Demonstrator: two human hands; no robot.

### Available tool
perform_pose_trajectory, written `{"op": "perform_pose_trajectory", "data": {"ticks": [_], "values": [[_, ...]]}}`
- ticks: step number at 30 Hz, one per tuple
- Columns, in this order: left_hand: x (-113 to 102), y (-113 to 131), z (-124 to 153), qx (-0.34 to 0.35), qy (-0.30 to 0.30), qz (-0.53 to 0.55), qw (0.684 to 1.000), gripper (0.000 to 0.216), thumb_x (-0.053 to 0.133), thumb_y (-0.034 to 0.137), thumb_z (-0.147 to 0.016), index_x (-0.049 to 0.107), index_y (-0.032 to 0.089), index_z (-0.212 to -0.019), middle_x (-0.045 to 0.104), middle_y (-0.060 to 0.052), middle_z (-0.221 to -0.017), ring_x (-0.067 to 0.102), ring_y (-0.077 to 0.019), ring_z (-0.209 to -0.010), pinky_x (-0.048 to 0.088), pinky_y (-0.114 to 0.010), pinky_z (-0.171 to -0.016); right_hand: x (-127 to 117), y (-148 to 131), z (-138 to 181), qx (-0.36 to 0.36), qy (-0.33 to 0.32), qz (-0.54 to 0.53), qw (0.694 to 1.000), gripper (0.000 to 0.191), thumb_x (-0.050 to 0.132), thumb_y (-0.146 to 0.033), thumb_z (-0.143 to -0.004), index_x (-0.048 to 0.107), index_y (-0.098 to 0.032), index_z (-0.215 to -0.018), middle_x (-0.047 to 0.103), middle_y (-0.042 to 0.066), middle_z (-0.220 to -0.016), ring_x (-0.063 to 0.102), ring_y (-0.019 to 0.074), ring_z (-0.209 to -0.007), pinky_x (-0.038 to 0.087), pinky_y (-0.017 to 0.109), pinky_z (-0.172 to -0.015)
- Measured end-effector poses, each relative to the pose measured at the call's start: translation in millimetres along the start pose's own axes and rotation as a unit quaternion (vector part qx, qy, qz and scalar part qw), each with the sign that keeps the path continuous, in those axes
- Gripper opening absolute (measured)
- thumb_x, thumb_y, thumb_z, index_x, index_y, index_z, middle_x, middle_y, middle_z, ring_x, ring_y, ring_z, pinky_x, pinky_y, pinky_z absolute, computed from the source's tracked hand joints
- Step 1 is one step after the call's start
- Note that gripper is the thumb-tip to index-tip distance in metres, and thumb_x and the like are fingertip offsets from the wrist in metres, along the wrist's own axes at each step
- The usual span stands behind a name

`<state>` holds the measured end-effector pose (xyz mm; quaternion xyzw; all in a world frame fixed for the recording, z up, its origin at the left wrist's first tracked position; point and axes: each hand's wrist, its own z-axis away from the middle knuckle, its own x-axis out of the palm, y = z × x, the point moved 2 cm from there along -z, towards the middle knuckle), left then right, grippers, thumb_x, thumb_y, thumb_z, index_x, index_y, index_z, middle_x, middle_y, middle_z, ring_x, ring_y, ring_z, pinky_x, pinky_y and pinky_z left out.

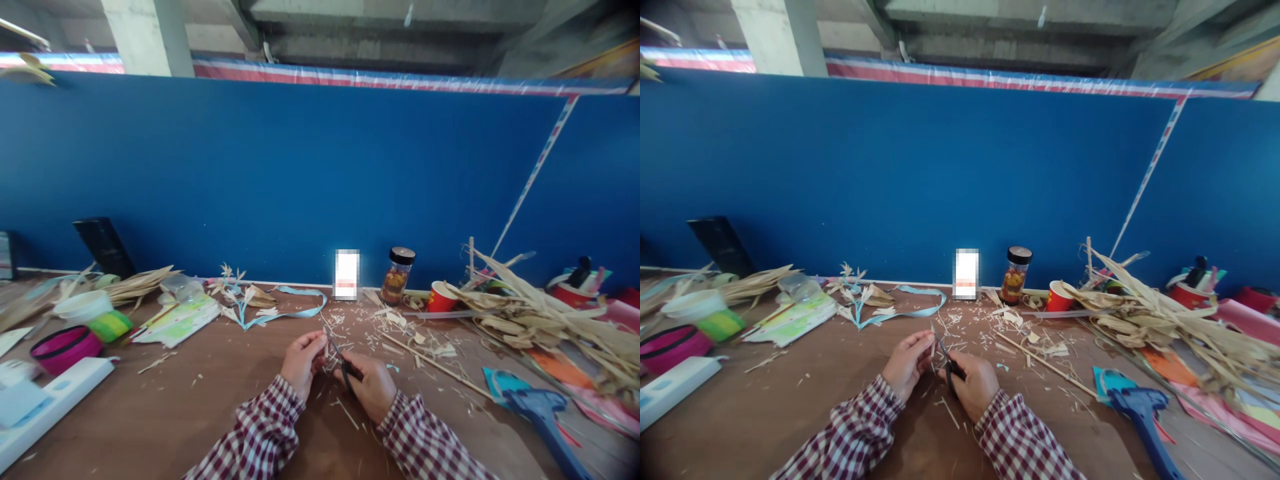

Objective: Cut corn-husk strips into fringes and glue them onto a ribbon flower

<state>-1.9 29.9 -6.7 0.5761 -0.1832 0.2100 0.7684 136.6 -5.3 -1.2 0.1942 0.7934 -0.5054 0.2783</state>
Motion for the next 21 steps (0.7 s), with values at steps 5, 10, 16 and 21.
{"op": "perform_pose_trajectory", "data": {"ticks": [5, 10, 16, 21], "values": [[1.1, 3.0, 1.8, 0.012, 0.008, -0.016, 1.000, 0.015, 0.069, 0.019, -0.062, 0.062, 0.012, -0.074, 0.060, 0.000, -0.057, 0.053, -0.0055, -0.046, 0.042, -0.013, -0.040, 1.8, 5.0, 0.0, 0.016, 0.024, -0.007, 1.000, 0.022, 0.050, -0.027, -0.076, 0.064, -0.023, -0.093, 0.066, 0.000, -0.070, 0.059, 0.0170, -0.066, 0.046, 0.025, -0.061], [0.3, 2.9, 0.6, 0.014, 0.018, -0.035, 0.999, 0.018, 0.068, 0.020, -0.063, 0.063, 0.012, -0.078, 0.060, -0.001, -0.060, 0.054, -0.0065, -0.050, 0.042, -0.013, -0.042, 4.0, 8.5, 0.1, 0.017, 0.018, -0.012, 1.000, 0.024, 0.053, -0.029, -0.073, 0.063, -0.023, -0.095, 0.066, 0.000, -0.072, 0.059, 0.0170, -0.066, 0.047, 0.026, -0.062], [-1.3, 1.1, -0.5, 0.013, 0.020, -0.044, 0.999, 0.016, 0.067, 0.021, -0.063, 0.063, 0.012, -0.076, 0.061, -0.001, -0.063, 0.055, -0.0071, -0.053, 0.043, -0.013, -0.043, 1.9, 5.6, 0.3, 0.013, 0.007, -0.016, 1.000, 0.024, 0.052, -0.028, -0.074, 0.063, -0.023, -0.095, 0.066, -0.001, -0.071, 0.058, 0.0158, -0.065, 0.046, 0.024, -0.060], [0.0, 0.1, 0.0, 0.013, 0.012, -0.040, 0.999, 0.016, 0.068, 0.020, -0.063, 0.062, 0.012, -0.075, 0.060, -0.001, -0.061, 0.054, -0.0065, -0.050, 0.043, -0.013, -0.042, 0.9, 2.5, -0.4, 0.012, -0.005, -0.030, 0.999, 0.024, 0.053, -0.025, -0.074, 0.062, -0.021, -0.095, 0.065, -0.001, -0.073, 0.057, 0.0151, -0.066, 0.044, 0.023, -0.061]]}}
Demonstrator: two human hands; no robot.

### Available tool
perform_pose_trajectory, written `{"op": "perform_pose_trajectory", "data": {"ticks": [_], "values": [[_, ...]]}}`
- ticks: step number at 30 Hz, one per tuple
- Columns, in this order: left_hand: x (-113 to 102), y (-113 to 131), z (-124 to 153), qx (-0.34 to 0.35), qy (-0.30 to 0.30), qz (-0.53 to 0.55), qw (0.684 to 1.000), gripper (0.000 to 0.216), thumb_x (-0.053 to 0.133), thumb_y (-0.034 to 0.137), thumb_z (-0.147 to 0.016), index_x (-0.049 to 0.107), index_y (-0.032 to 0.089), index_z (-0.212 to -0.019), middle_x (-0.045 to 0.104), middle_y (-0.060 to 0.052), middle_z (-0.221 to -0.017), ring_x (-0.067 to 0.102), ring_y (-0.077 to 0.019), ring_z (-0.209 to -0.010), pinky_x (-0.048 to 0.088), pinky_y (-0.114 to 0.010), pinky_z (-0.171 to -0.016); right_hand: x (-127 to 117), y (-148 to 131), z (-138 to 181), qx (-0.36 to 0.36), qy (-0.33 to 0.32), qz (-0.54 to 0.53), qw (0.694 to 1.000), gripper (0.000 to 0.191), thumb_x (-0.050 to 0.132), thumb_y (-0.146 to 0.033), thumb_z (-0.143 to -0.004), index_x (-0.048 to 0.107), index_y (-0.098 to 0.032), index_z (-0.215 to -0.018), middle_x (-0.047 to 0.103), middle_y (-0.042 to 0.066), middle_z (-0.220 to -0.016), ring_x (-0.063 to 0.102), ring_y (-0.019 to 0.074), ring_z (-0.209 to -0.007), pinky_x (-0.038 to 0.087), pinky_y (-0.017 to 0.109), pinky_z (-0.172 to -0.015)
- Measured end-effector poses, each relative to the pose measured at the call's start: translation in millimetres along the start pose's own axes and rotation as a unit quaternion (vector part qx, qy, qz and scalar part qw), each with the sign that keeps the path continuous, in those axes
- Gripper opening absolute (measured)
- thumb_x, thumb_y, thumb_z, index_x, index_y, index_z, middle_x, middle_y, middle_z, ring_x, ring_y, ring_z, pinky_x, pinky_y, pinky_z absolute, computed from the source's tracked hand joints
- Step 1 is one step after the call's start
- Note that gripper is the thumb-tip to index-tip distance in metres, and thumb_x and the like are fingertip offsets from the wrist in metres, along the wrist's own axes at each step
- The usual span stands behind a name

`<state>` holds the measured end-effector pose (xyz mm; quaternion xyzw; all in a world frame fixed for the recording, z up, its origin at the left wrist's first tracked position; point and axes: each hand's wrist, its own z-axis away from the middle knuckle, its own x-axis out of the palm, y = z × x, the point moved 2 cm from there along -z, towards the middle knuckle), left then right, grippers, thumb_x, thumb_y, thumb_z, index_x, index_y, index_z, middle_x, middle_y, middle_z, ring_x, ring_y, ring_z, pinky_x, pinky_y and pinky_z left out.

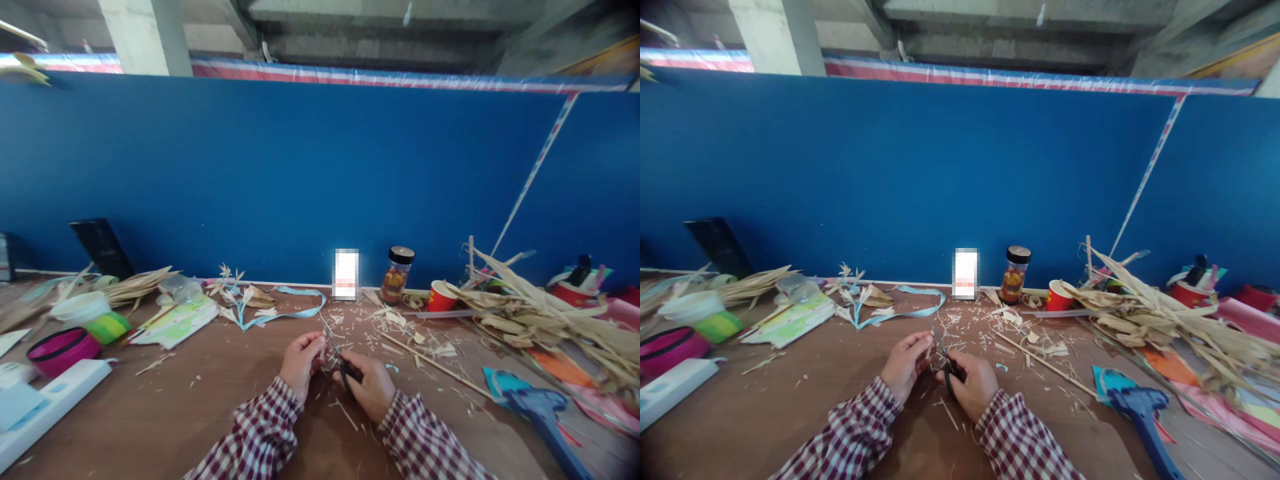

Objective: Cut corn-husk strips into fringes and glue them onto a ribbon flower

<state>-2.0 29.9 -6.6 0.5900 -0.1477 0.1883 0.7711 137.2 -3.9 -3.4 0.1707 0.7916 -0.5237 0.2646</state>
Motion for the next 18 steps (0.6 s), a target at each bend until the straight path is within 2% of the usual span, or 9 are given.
{"op": "perform_pose_trajectory", "data": {"ticks": [12, 18], "values": [[-0.9, -2.8, -1.9, -0.022, -0.005, 0.023, 0.999, 0.012, 0.064, 0.016, -0.067, 0.060, 0.011, -0.078, 0.061, -0.003, -0.064, 0.057, -0.0073, -0.053, 0.045, -0.013, -0.043, 3.3, 2.7, -0.1, 0.009, -0.016, -0.017, 1.000, 0.021, 0.053, -0.024, -0.075, 0.062, -0.021, -0.093, 0.063, -0.002, -0.070, 0.055, 0.0144, -0.063, 0.041, 0.022, -0.058], [0.0, -2.8, -2.0, -0.023, -0.021, 0.032, 0.999, 0.009, 0.063, 0.016, -0.069, 0.060, 0.011, -0.076, 0.058, 0.000, -0.059, 0.056, -0.0064, -0.050, 0.044, -0.013, -0.043, 1.9, 0.4, 0.6, 0.003, -0.015, -0.014, 1.000, 0.024, 0.057, -0.024, -0.073, 0.059, -0.023, -0.096, 0.059, -0.003, -0.067, 0.052, 0.0124, -0.059, 0.039, 0.021, -0.055]]}}
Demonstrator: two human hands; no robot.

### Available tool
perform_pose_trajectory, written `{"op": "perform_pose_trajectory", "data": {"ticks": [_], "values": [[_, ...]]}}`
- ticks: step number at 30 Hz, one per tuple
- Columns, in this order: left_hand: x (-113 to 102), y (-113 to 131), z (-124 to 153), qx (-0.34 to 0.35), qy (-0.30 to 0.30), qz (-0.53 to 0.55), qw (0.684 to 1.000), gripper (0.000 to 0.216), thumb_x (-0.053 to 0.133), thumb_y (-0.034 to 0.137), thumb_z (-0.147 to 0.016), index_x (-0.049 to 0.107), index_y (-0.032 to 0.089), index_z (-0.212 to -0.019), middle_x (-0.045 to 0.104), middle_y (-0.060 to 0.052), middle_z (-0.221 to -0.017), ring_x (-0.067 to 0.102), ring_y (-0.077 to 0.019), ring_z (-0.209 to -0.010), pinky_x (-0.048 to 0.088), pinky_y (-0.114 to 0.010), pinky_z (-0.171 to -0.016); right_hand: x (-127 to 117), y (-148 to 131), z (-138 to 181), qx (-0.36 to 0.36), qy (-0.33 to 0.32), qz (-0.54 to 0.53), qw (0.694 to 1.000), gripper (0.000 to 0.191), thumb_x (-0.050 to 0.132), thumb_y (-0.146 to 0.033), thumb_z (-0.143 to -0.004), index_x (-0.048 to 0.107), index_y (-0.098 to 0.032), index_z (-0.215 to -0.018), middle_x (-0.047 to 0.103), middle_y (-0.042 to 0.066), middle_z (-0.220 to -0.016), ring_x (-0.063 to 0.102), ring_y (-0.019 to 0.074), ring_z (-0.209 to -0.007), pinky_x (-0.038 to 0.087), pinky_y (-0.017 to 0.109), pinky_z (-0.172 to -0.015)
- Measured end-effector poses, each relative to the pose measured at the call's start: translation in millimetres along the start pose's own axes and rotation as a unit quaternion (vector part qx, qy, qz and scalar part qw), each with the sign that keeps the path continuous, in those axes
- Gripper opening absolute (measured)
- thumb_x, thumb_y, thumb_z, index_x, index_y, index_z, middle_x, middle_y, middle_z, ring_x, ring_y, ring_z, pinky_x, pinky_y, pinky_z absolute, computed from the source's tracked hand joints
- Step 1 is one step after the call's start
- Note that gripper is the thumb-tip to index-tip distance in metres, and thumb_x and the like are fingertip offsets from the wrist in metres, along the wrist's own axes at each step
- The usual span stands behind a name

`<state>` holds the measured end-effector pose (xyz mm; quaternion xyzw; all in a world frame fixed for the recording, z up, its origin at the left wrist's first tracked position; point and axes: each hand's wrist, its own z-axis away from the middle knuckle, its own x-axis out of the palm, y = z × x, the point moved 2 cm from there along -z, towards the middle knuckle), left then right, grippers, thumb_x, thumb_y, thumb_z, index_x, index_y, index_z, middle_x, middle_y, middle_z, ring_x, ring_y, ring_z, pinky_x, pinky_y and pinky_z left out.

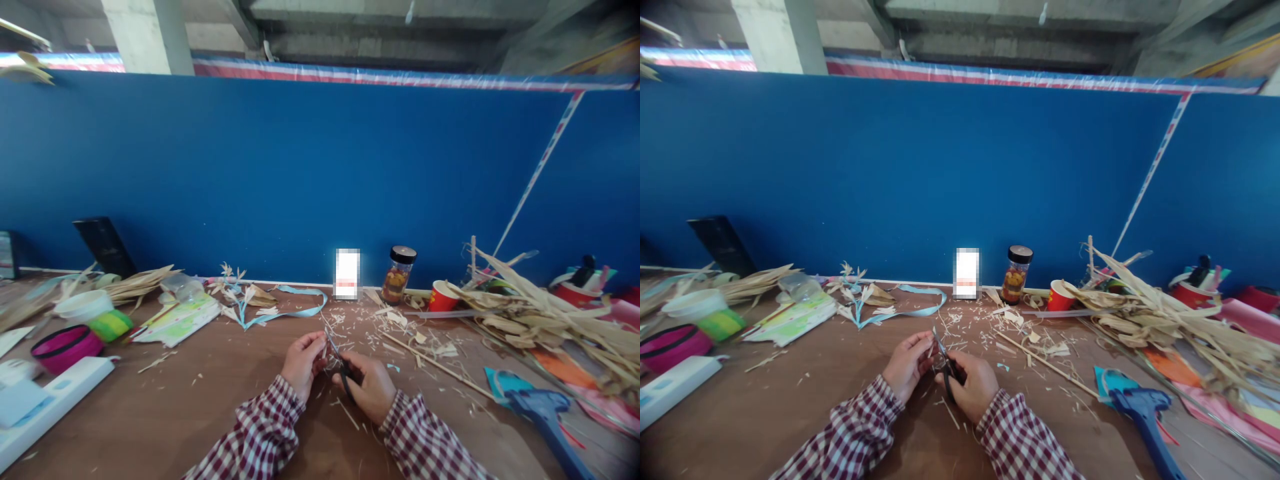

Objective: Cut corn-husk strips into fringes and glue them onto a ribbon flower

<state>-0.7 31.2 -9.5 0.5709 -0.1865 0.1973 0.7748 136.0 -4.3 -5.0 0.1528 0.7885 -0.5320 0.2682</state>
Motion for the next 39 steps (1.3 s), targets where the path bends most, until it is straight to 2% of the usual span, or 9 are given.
{"op": "perform_pose_trajectory", "data": {"ticks": [4, 17, 22, 28, 33, 39], "values": [[0, -1, 0, -0.002, 0.008, -0.004, 1.000, 0.011, 0.062, 0.016, -0.069, 0.059, 0.011, -0.079, 0.060, -0.002, -0.064, 0.056, -0.0067, -0.051, 0.045, -0.013, -0.043, -1, 1, 0, 0.003, -0.008, -0.005, 1.000, 0.016, 0.054, -0.026, -0.075, 0.059, -0.021, -0.090, 0.057, -0.003, -0.065, 0.050, 0.0121, -0.059, 0.038, 0.020, -0.055], [-2, -3, 0, -0.015, 0.004, 0.005, 1.000, 0.013, 0.063, 0.016, -0.069, 0.059, 0.011, -0.080, 0.062, -0.003, -0.064, 0.056, -0.0062, -0.048, 0.045, -0.013, -0.042, 0, 1, -1, 0.002, -0.008, -0.010, 1.000, 0.011, 0.054, -0.024, -0.074, 0.061, -0.020, -0.082, 0.055, -0.004, -0.061, 0.048, 0.0112, -0.055, 0.036, 0.019, -0.053], [-1, -3, 0, -0.018, 0.002, 0.006, 1.000, 0.012, 0.063, 0.016, -0.069, 0.059, 0.011, -0.078, 0.061, -0.002, -0.064, 0.056, -0.0063, -0.050, 0.045, -0.013, -0.042, 2, 5, -1, 0.010, -0.003, -0.012, 1.000, 0.019, 0.054, -0.026, -0.075, 0.062, -0.021, -0.091, 0.056, -0.004, -0.062, 0.048, 0.0114, -0.055, 0.037, 0.019, -0.052], [0, -2, 0, -0.021, -0.006, 0.005, 1.000, 0.014, 0.066, 0.019, -0.066, 0.059, 0.012, -0.076, 0.061, -0.002, -0.063, 0.056, -0.0065, -0.050, 0.044, -0.012, -0.042, 2, 6, -2, 0.022, -0.002, -0.035, 0.999, 0.021, 0.054, -0.029, -0.074, 0.064, -0.020, -0.091, 0.059, -0.002, -0.063, 0.050, 0.0124, -0.057, 0.039, 0.021, -0.054], [0, -1, 3, -0.021, -0.019, -0.008, 1.000, 0.016, 0.066, 0.023, -0.066, 0.058, 0.012, -0.075, 0.061, -0.001, -0.059, 0.054, -0.0048, -0.046, 0.036, -0.008, -0.035, 2, 10, -2, 0.063, 0.009, -0.105, 0.992, 0.026, 0.050, -0.030, -0.076, 0.060, -0.020, -0.098, 0.054, -0.002, -0.059, 0.046, 0.0110, -0.048, 0.038, 0.020, -0.046], [2, 1, 5, -0.048, -0.028, 0.032, 0.998, 0.010, 0.061, 0.018, -0.069, 0.052, 0.014, -0.074, 0.066, -0.008, -0.076, 0.064, -0.0140, -0.068, 0.041, -0.011, -0.037, 0, 9, -2, 0.055, 0.016, -0.100, 0.993, 0.026, 0.051, -0.029, -0.076, 0.060, -0.021, -0.099, 0.053, -0.003, -0.058, 0.046, 0.0113, -0.049, 0.037, 0.020, -0.046]]}}
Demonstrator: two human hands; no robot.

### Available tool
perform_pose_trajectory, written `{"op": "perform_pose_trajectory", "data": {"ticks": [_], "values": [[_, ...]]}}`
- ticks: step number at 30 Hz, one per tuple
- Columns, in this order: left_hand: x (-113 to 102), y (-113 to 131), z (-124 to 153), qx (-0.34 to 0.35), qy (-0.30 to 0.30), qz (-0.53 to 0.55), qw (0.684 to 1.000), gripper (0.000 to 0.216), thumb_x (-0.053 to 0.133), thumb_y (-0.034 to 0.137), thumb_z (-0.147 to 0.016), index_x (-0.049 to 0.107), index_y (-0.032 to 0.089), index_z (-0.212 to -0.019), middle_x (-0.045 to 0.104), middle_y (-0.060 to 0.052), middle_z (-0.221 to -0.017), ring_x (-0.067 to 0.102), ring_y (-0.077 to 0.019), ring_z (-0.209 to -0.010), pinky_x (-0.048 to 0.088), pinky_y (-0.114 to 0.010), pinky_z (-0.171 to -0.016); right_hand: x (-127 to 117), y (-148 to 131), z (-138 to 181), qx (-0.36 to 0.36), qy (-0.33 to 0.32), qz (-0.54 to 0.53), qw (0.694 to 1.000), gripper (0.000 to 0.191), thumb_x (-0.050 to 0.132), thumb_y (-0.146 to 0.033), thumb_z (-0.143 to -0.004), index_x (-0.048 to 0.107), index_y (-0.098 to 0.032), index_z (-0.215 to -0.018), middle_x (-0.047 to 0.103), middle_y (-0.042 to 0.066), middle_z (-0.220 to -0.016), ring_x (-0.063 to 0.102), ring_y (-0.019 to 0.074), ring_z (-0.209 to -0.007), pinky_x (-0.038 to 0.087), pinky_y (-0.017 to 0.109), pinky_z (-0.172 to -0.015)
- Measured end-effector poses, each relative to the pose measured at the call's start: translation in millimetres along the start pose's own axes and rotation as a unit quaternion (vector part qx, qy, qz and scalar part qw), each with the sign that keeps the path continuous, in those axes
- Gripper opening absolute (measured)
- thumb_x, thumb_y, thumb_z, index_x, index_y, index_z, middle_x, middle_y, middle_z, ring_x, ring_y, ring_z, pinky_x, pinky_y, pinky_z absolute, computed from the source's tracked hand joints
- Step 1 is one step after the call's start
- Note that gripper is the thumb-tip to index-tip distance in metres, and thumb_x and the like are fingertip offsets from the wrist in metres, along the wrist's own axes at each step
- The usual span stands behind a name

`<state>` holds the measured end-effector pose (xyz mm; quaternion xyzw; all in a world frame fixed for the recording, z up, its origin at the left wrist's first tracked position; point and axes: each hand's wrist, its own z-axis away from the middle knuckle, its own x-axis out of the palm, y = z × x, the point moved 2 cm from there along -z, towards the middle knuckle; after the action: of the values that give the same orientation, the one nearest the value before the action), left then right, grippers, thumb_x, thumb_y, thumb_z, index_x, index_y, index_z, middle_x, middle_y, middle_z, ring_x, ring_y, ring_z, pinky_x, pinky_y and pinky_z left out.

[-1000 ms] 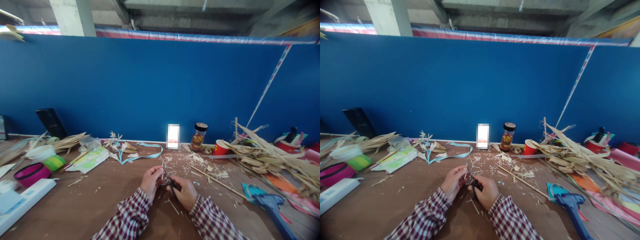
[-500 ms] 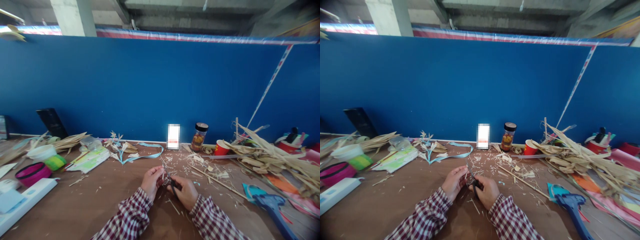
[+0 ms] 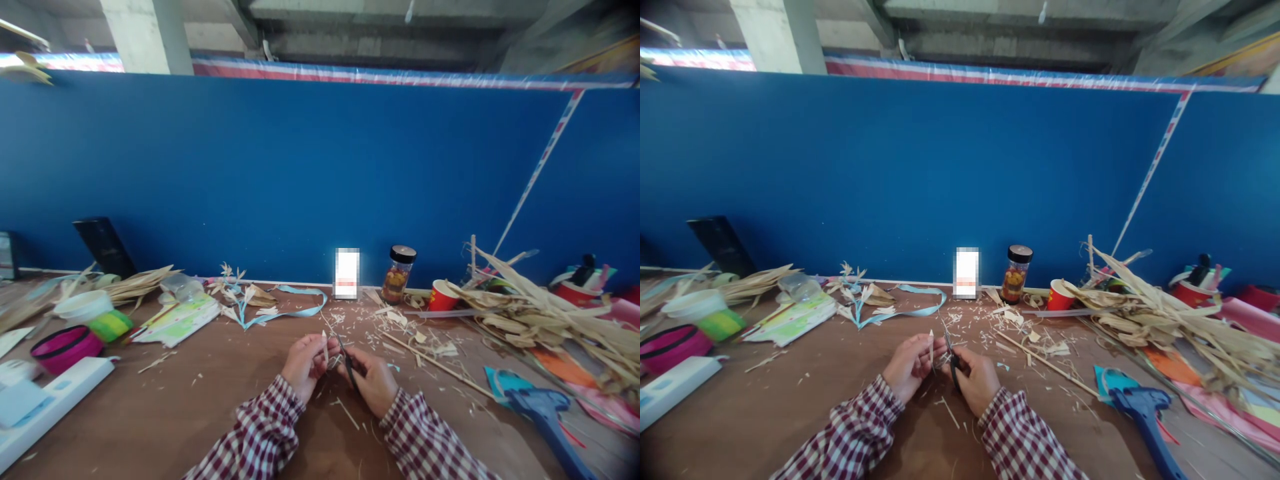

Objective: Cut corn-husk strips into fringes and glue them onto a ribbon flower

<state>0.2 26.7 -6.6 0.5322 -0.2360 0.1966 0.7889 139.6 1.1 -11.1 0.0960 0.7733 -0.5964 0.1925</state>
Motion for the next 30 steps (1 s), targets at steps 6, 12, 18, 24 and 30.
{"op": "perform_pose_trajectory", "data": {"ticks": [6, 12, 18, 24, 30], "values": [[0, 1, 0, 0.008, -0.004, 0.015, 1.000, 0.007, 0.058, 0.012, -0.072, 0.051, 0.013, -0.072, 0.062, -0.004, -0.062, 0.061, -0.0100, -0.056, 0.040, -0.009, -0.036, -1, -7, 2, -0.033, -0.005, 0.035, 0.999, 0.025, 0.053, -0.028, -0.075, 0.061, -0.020, -0.098, 0.058, -0.002, -0.066, 0.050, 0.0126, -0.058, 0.039, 0.022, -0.053], [3, 1, -3, 0.024, -0.016, 0.029, 0.999, 0.009, 0.060, 0.007, -0.070, 0.052, 0.011, -0.069, 0.065, -0.006, -0.068, 0.063, -0.0106, -0.063, 0.050, -0.014, -0.056, -1, -7, 1, -0.029, 0.000, 0.040, 0.999, 0.025, 0.054, -0.028, -0.075, 0.061, -0.020, -0.097, 0.058, -0.002, -0.063, 0.049, 0.0120, -0.055, 0.039, 0.021, -0.051], [1, -2, -7, 0.025, -0.016, 0.039, 0.999, 0.008, 0.060, 0.005, -0.070, 0.054, 0.010, -0.071, 0.065, -0.008, -0.072, 0.064, -0.0122, -0.067, 0.051, -0.014, -0.056, 0, -4, 1, -0.029, 0.010, 0.043, 0.999, 0.024, 0.054, -0.028, -0.075, 0.062, -0.021, -0.097, 0.055, -0.003, -0.060, 0.047, 0.0106, -0.052, 0.036, 0.020, -0.047], [-1, -2, -7, 0.017, -0.017, 0.036, 0.999, 0.009, 0.060, 0.005, -0.070, 0.054, 0.010, -0.070, 0.066, -0.009, -0.073, 0.064, -0.0135, -0.068, 0.052, -0.015, -0.056, 1, -1, 0, -0.028, 0.007, 0.039, 0.999, 0.025, 0.054, -0.029, -0.075, 0.061, -0.021, -0.098, 0.056, -0.003, -0.061, 0.048, 0.0109, -0.053, 0.037, 0.020, -0.048], [1, 0, -5, 0.023, -0.014, 0.038, 0.999, 0.013, 0.058, 0.000, -0.069, 0.052, 0.011, -0.067, 0.066, -0.008, -0.070, 0.064, -0.0126, -0.067, 0.052, -0.016, -0.059, 2, 2, 0, -0.027, 0.009, 0.049, 0.998, 0.024, 0.054, -0.027, -0.076, 0.060, -0.021, -0.098, 0.058, -0.003, -0.064, 0.049, 0.0112, -0.055, 0.038, 0.020, -0.050]]}}
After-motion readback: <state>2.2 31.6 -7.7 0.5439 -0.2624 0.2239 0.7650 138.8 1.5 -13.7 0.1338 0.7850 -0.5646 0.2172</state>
